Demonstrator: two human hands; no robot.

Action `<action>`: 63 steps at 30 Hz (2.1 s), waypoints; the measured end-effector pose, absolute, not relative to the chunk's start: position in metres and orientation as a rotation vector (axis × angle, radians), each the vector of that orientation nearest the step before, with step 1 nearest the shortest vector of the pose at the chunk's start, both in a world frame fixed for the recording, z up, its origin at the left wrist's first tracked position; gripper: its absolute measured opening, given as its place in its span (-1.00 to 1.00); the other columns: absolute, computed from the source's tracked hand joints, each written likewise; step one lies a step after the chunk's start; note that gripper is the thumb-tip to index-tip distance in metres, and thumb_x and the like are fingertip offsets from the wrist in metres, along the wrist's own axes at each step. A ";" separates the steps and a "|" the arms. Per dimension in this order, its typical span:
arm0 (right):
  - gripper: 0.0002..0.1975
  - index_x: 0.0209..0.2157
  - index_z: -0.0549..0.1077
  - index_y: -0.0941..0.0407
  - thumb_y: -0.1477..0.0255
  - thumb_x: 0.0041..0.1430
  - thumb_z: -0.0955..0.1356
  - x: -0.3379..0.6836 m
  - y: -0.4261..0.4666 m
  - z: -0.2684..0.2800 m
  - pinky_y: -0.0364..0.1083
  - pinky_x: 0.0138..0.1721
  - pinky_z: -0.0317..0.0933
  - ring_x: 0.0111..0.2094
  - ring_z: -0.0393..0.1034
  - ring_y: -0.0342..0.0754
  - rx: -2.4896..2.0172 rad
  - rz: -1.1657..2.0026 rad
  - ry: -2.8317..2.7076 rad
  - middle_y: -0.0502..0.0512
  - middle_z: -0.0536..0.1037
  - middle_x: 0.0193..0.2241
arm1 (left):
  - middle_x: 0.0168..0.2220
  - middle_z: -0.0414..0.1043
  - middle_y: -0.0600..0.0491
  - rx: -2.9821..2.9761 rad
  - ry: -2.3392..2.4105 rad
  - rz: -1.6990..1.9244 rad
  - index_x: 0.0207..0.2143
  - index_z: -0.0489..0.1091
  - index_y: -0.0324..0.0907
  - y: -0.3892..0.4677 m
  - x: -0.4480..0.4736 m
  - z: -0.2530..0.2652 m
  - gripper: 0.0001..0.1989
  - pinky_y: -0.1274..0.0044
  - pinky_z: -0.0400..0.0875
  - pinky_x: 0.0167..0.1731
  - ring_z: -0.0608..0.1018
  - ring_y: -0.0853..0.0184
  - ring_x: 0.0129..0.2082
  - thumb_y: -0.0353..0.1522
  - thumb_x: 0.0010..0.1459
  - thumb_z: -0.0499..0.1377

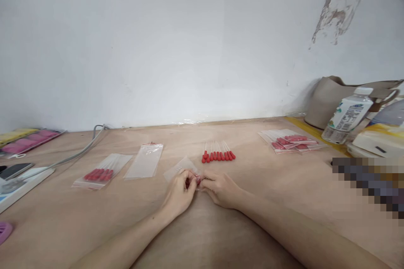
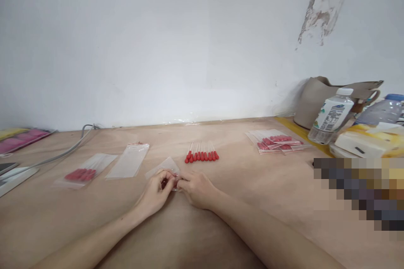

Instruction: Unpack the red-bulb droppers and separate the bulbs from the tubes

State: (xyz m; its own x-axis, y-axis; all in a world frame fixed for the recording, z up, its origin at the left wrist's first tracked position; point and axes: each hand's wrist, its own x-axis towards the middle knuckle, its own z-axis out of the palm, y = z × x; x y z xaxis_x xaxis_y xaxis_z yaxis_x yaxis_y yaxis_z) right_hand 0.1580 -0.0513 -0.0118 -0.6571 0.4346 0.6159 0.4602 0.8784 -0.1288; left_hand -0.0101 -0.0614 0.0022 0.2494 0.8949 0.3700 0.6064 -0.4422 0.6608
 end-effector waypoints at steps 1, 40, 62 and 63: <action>-0.82 -0.41 0.37 0.17 0.52 0.16 0.17 0.158 -0.052 -0.010 -0.18 -0.36 0.15 -0.36 0.28 -0.13 -0.622 -0.040 -2.395 0.12 0.42 -0.38 | -0.42 0.35 0.05 2.139 1.392 1.057 -0.54 0.27 -0.21 -0.061 -0.010 0.002 -0.82 0.55 0.28 -0.46 0.40 0.38 -0.45 -0.39 0.10 -0.01; -0.80 -0.29 0.46 0.09 0.39 0.15 0.23 0.185 -0.039 -0.003 -0.14 -0.37 0.21 -0.39 0.34 -0.11 -0.882 0.659 -2.079 0.00 0.49 -0.44 | -0.03 0.33 -0.01 2.351 1.094 0.757 0.03 0.20 -0.11 -0.053 -0.046 0.003 -0.55 0.42 0.28 -0.08 0.38 0.23 -0.06 -0.26 0.06 0.12; -0.84 -0.38 0.36 0.14 0.39 -0.04 0.37 0.173 -0.047 0.001 -0.16 -0.39 0.12 -0.41 0.27 -0.14 -1.067 0.599 -2.089 0.00 0.43 -0.43 | -0.10 0.35 0.04 2.431 1.013 0.741 0.00 0.22 -0.08 -0.054 -0.037 0.010 -0.63 0.51 0.28 -0.15 0.40 0.31 -0.13 -0.29 0.11 0.09; -0.85 -0.39 0.37 0.14 0.40 -0.03 0.36 0.173 -0.047 0.002 -0.16 -0.37 0.12 -0.40 0.27 -0.13 -1.069 0.592 -2.111 0.01 0.43 -0.43 | -0.10 0.35 0.05 2.429 1.014 0.738 0.00 0.22 -0.08 -0.054 -0.037 0.010 -0.63 0.50 0.28 -0.14 0.40 0.30 -0.13 -0.29 0.11 0.09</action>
State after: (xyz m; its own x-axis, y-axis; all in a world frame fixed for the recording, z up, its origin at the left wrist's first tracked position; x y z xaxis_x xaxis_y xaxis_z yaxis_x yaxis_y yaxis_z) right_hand 0.1727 -0.0469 0.0020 -0.4243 0.8257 0.3718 0.5122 0.5574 -0.6534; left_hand -0.0371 -0.0535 0.0099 0.5965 0.7392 0.3127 0.5248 -0.6539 0.5450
